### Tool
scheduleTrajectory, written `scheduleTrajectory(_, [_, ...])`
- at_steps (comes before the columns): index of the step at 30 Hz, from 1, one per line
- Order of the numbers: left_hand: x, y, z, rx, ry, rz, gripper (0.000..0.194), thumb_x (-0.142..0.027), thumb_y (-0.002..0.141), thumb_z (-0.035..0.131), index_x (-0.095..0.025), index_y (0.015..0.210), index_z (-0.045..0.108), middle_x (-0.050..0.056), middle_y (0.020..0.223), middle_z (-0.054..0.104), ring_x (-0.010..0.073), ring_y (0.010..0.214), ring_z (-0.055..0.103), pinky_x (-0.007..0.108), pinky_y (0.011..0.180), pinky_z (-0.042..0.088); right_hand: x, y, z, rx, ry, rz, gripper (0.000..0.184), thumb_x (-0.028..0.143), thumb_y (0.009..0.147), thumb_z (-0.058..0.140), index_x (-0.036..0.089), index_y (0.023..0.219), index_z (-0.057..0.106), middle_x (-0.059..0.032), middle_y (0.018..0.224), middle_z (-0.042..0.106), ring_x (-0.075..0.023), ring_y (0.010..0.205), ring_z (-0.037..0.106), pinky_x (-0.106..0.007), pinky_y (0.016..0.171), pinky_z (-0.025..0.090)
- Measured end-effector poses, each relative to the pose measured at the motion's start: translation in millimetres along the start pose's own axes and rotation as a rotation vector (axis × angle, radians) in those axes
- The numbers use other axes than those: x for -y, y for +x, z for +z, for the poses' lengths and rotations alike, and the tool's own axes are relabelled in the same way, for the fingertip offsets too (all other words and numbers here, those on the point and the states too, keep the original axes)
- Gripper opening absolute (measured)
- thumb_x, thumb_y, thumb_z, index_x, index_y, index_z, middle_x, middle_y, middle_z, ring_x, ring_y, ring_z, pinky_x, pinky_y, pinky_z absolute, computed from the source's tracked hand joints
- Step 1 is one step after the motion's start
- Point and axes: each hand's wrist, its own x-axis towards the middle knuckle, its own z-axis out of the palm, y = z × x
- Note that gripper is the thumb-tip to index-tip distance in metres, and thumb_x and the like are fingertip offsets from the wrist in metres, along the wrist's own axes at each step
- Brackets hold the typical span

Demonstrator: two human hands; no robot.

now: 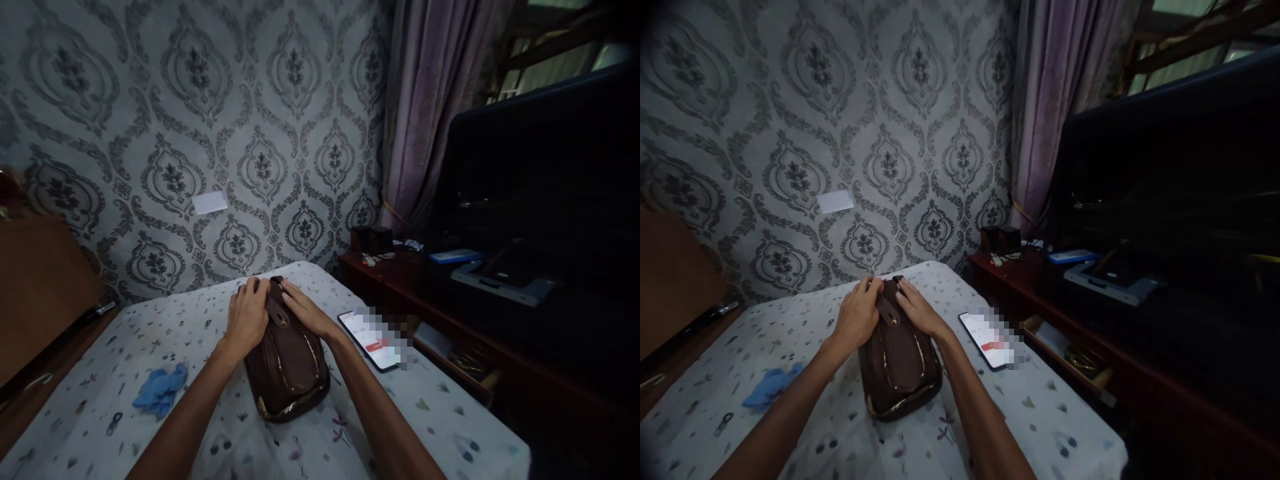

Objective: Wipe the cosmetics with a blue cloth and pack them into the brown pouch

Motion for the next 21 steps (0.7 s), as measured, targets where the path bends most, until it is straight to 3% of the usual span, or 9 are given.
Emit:
scheduleTrajectory(10, [-3, -1, -0.4, -0.015, -0.037, -0.085, 0.033, 0.000, 0.077, 0.044, -0.024, 0.099, 0.048, 0.007, 0.105, 0.058, 0.0262, 0.101, 0.058, 0.037, 0.079, 0.046, 15, -20, 5, -0.025, -0.154, -0.026, 0.071, 0.062, 0.081, 0.066, 0.023, 0.140, 0.056, -0.0092, 0.151, 0.048, -0.0324, 0.143, 0.038, -0.053, 0.121, 0.025])
scheduleTrajectory(14, [-1, -1, -3.5, -0.019, -0.068, -0.093, 0.033, 0.000, 0.077, 0.042, -0.024, 0.099, 0.046, 0.007, 0.105, 0.058, 0.0257, 0.097, 0.059, 0.036, 0.075, 0.045, 20, -21, 3, -0.013, -0.146, -0.012, 0.070, 0.061, 0.083, 0.064, 0.024, 0.141, 0.055, -0.0093, 0.152, 0.046, -0.0314, 0.144, 0.037, -0.053, 0.121, 0.024])
scheduleTrajectory(17, [-1, 2, -3.0, -0.023, -0.061, -0.131, 0.034, 0.001, 0.077, 0.041, -0.024, 0.099, 0.045, 0.006, 0.105, 0.059, 0.0257, 0.098, 0.060, 0.035, 0.074, 0.044, 21, -23, 0, 0.033, -0.158, 0.002, 0.080, 0.061, 0.079, 0.068, 0.021, 0.145, 0.049, -0.0119, 0.156, 0.040, -0.0325, 0.146, 0.032, -0.053, 0.122, 0.021])
scheduleTrajectory(21, [-3, 6, -0.7, -0.037, -0.053, -0.175, 0.034, 0.002, 0.077, 0.040, -0.024, 0.098, 0.045, 0.006, 0.104, 0.061, 0.0263, 0.100, 0.060, 0.036, 0.077, 0.045, 18, -28, -2, 0.093, -0.173, -0.027, 0.105, 0.060, 0.062, 0.082, 0.021, 0.150, 0.041, -0.0137, 0.158, 0.034, -0.0352, 0.148, 0.027, -0.056, 0.121, 0.020])
